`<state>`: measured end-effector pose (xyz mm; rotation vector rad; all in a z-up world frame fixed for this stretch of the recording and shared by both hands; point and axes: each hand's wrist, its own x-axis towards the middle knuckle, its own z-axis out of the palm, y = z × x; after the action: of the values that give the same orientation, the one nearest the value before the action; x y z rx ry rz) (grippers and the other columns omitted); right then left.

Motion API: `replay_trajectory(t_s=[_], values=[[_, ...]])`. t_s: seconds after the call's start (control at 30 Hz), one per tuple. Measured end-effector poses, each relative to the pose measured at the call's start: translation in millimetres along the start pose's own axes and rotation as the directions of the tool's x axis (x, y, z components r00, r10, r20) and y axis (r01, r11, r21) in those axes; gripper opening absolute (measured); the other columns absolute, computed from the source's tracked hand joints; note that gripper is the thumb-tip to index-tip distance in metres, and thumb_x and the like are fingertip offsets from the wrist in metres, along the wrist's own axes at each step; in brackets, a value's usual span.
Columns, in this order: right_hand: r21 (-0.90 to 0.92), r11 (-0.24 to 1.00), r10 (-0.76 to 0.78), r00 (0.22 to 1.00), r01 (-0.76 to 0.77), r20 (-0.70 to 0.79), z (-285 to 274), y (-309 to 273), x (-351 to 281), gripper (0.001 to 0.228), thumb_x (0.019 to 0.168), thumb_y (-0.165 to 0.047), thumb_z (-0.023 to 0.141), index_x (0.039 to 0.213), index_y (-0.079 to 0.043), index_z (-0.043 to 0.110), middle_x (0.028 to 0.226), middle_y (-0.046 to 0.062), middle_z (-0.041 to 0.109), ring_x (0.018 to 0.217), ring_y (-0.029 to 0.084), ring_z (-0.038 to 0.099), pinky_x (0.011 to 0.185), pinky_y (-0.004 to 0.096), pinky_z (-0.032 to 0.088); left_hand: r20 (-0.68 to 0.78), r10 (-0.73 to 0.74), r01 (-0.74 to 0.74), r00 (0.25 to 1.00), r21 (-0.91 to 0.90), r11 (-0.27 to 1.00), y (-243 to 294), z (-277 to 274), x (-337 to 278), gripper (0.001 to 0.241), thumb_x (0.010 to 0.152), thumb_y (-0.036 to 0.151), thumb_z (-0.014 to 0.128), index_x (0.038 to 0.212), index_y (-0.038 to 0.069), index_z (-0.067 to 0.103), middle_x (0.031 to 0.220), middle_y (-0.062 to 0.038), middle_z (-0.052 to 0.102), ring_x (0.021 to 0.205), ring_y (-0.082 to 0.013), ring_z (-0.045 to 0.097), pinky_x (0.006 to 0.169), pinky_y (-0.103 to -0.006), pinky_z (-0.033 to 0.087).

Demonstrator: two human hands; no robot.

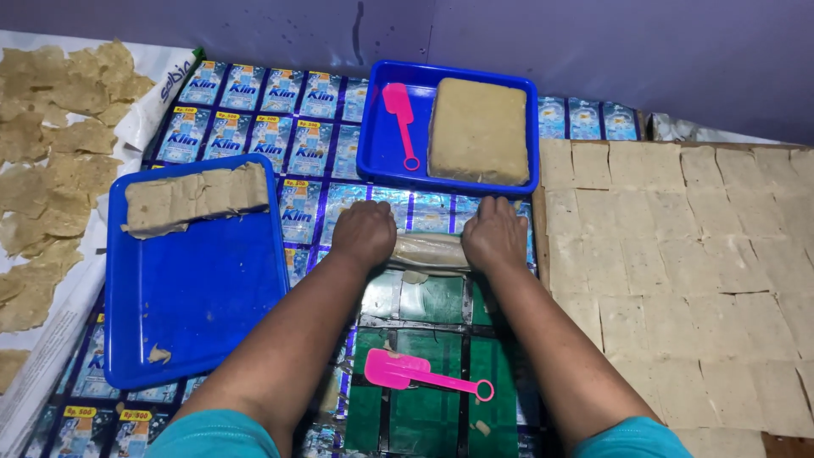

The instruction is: Flattening dough using a rolling pin and cutting it into squares to be placed on a tray.

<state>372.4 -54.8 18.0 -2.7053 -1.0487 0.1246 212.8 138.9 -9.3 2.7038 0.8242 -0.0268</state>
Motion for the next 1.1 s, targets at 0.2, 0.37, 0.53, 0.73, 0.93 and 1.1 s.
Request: replay_trajectory(t_s=[0.2, 0.37, 0.53, 0.73, 0.93, 1.1], values=[[-0.044, 0.999, 0.031, 0.988, -0.025, 0.154, -16, -14, -14, 0.066, 0.095, -0.034, 0.03, 0.158, -0.017, 0.036, 0.161, 0.017, 0.032, 0.152, 0.036, 0.027, 0.118, 0.053, 0.023, -0.136, 0.043, -0.043, 0.99, 0.0, 0.999, 12, -19, -32, 0.042, 0.101, 0.03, 0.033, 0.14, 0.018, 0.044, 0.146, -0.016, 0.047, 0.145, -0.0368, 0.038, 0.12, -0.055, 0.025], [-0.071, 0.997, 0.062, 0.957, -0.044, 0.284, -42, -31, -40, 0.071, 0.096, -0.034, 0.026, 0.165, -0.015, 0.023, 0.172, 0.022, 0.011, 0.16, 0.036, 0.007, 0.123, 0.059, 0.009, -0.139, 0.054, -0.063, 0.989, -0.065, 0.996, 32, -41, -70, 0.049, 0.103, 0.023, 0.032, 0.149, 0.007, 0.042, 0.157, -0.023, 0.041, 0.151, -0.041, 0.031, 0.124, -0.0567, 0.019], [-0.103, 0.995, 0.029, 0.962, -0.001, 0.272, -11, -13, -52, 0.072, 0.099, -0.046, 0.023, 0.164, -0.015, 0.025, 0.172, 0.02, 0.011, 0.16, 0.033, 0.008, 0.123, 0.059, 0.01, -0.202, 0.108, -0.116, 0.973, -0.028, 0.993, 24, -24, -85, 0.053, 0.105, 0.029, 0.031, 0.152, 0.006, 0.041, 0.16, -0.021, 0.04, 0.151, -0.04, 0.031, 0.124, -0.0544, 0.021], [-0.13, 0.991, -0.013, 0.985, 0.036, 0.173, -6, -15, -79, 0.071, 0.106, -0.048, 0.025, 0.162, -0.006, 0.03, 0.17, 0.024, 0.021, 0.158, 0.034, 0.018, 0.123, 0.057, 0.013, -0.25, 0.149, -0.144, 0.957, 0.038, 0.989, 19, -12, -112, 0.051, 0.107, 0.031, 0.034, 0.149, 0.005, 0.045, 0.156, -0.021, 0.046, 0.145, -0.0392, 0.04, 0.122, -0.0536, 0.028], [-0.095, 0.994, -0.041, 0.985, 0.058, 0.169, 0, -12, -81, 0.072, 0.106, -0.047, 0.025, 0.163, -0.004, 0.026, 0.17, 0.023, 0.02, 0.159, 0.034, 0.017, 0.123, 0.058, 0.012, -0.263, 0.129, -0.129, 0.956, 0.018, 0.992, 15, 1, -117, 0.053, 0.107, 0.034, 0.032, 0.151, 0.006, 0.045, 0.157, -0.019, 0.044, 0.147, -0.0379, 0.039, 0.122, -0.0519, 0.028], [-0.121, 0.993, 0.023, 0.97, 0.007, 0.243, -10, -19, -61, 0.073, 0.102, -0.045, 0.023, 0.166, -0.012, 0.014, 0.173, 0.018, 0.007, 0.161, 0.031, 0.005, 0.124, 0.061, 0.0, -0.244, 0.043, -0.04, 0.969, 0.019, 0.999, 10, 9, -83, 0.054, 0.106, 0.033, 0.033, 0.149, 0.005, 0.049, 0.158, -0.018, 0.045, 0.149, -0.0367, 0.038, 0.123, -0.0495, 0.029]])
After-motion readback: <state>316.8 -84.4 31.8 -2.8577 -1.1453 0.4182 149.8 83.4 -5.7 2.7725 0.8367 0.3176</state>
